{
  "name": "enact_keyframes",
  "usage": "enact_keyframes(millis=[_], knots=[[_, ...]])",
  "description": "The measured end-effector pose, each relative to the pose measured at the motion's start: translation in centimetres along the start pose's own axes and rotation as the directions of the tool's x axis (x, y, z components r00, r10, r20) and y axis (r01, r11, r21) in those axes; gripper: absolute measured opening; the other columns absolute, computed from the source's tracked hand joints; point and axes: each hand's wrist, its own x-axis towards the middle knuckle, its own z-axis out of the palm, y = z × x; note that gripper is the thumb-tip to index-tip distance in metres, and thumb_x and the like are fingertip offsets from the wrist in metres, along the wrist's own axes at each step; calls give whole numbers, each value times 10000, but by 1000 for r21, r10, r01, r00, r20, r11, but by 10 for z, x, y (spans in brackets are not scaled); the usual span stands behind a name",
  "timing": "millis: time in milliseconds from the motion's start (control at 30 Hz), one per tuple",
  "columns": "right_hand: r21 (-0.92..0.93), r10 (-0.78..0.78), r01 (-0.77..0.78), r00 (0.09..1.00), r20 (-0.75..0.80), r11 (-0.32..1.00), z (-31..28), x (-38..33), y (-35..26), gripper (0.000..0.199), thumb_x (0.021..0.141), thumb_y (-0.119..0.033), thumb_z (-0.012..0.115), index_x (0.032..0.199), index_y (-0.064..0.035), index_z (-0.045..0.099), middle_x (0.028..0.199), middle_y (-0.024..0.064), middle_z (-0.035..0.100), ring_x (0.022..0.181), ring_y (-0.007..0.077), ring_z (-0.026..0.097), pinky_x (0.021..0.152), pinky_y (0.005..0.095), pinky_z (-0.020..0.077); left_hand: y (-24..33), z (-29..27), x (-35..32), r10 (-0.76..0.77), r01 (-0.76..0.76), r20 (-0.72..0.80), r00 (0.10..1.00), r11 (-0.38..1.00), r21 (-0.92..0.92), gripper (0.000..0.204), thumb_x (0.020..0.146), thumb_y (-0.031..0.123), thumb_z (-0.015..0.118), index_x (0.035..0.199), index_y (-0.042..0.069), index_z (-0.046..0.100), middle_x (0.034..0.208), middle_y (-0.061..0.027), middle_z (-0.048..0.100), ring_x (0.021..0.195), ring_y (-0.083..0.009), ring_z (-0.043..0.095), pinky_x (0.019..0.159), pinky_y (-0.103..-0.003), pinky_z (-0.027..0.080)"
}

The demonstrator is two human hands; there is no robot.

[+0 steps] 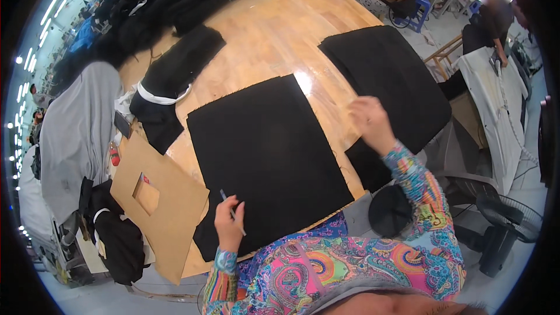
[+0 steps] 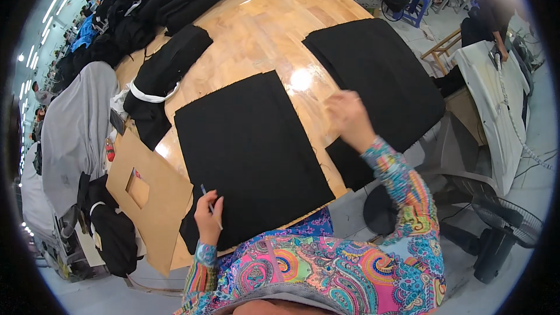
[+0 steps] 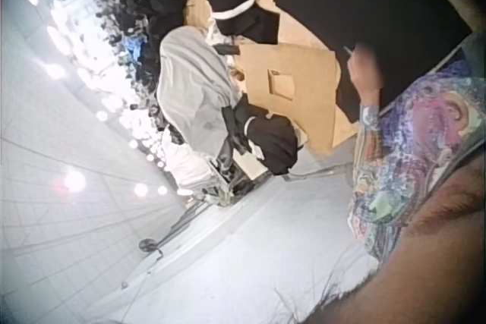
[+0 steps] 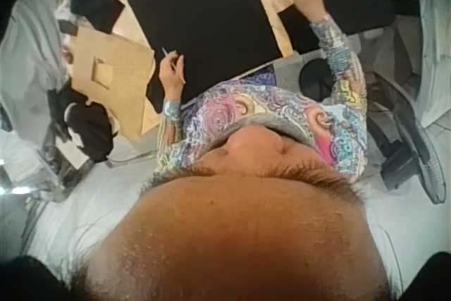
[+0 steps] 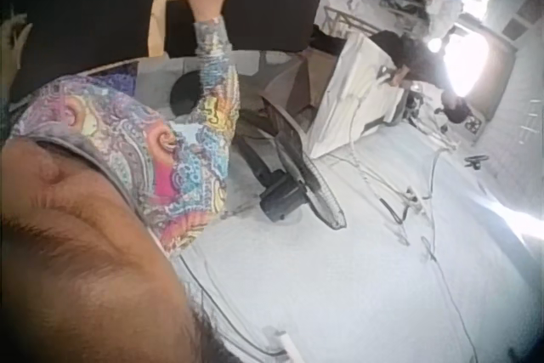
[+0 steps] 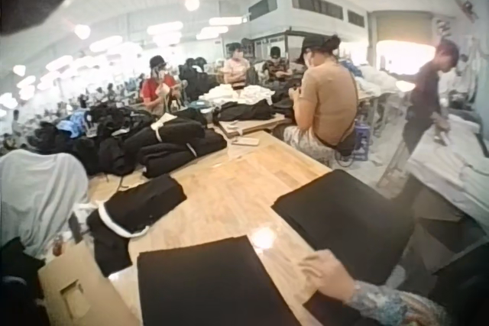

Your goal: The person uses a cardboard template to mark and cut black fabric pieces on a wooden table. They repeatedly place the template on the fabric, trace its outline with a marking tool, and then cut along the marked lines. The cut fabric pieces are stacked on the table as the process continues.

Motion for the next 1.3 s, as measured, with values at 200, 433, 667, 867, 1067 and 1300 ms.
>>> enact_keyframes(millis=[200, 433, 667, 867, 1067, 1300], knots=[[69, -55, 35, 947, 317, 997, 71, -31, -84, 449, 798, -291, 641, 1170, -54, 557, 1252, 136, 491, 1183, 311, 447, 991, 431, 356, -45, -49, -64, 54, -45, -13, 998, 926, 375, 176, 788, 79, 661, 932, 36, 568, 1109, -147, 593, 1080, -330, 512, 924, -417, 375], [-155, 10, 83, 855, 519, 984, 82, -53, -102, 576, 858, -438, 536, 1299, -77, 456, 1399, 120, 369, 1325, 290, 294, 1089, 466, 194, -95, -89, -104, -66, 185, -251, 966, 852, 490, 160, 820, 87, 622, 956, 27, 562, 1157, -172, 567, 1132, -359, 467, 957, -453, 339], [-14, -40, 54, 868, 495, 998, 82, -58, -146, 602, 773, -286, 676, 1277, -34, 464, 1397, 176, 348, 1323, 347, 278, 1074, 519, 193, -142, -166, -54, 10, 333, -573, 820, 804, 492, 260, 836, 98, 615, 1058, 9, 514, 1135, -189, 557, 1088, -375, 486, 928, -449, 369], [307, -329, 173, 744, 582, 936, 106, -60, -238, 700, 745, -408, 666, 1289, -28, 446, 1401, 171, 346, 1334, 332, 273, 1078, 517, 194, -229, -208, 9, -444, 716, -613, 653, 627, 309, 502, 778, 340, 690, 1098, 4, 500, 1103, -205, 568, 1077, -376, 509, 897, -439, 400], [351, -407, 258, 784, 469, 900, 175, -45, -282, 748, 746, -494, 615, 1260, 29, 470, 1378, 159, 392, 1339, 303, 271, 1089, 492, 189, -254, -224, 35, -517, 789, -615, 596, 520, 328, 633, 697, 412, 755, 1097, -10, 505, 1077, -219, 574, 1037, -396, 545, 878, -449, 441], [315, -445, 322, 735, 511, 893, 205, -64, -298, 817, 718, -590, 575, 1278, -5, 468, 1397, 149, 364, 1349, 299, 247, 1091, 529, 149, -298, -253, 33, -431, 680, -644, 632, 707, 194, 486, 668, 224, 787, 956, -46, 503, 931, -188, 574, 873, -307, 565, 797, -366, 451]])
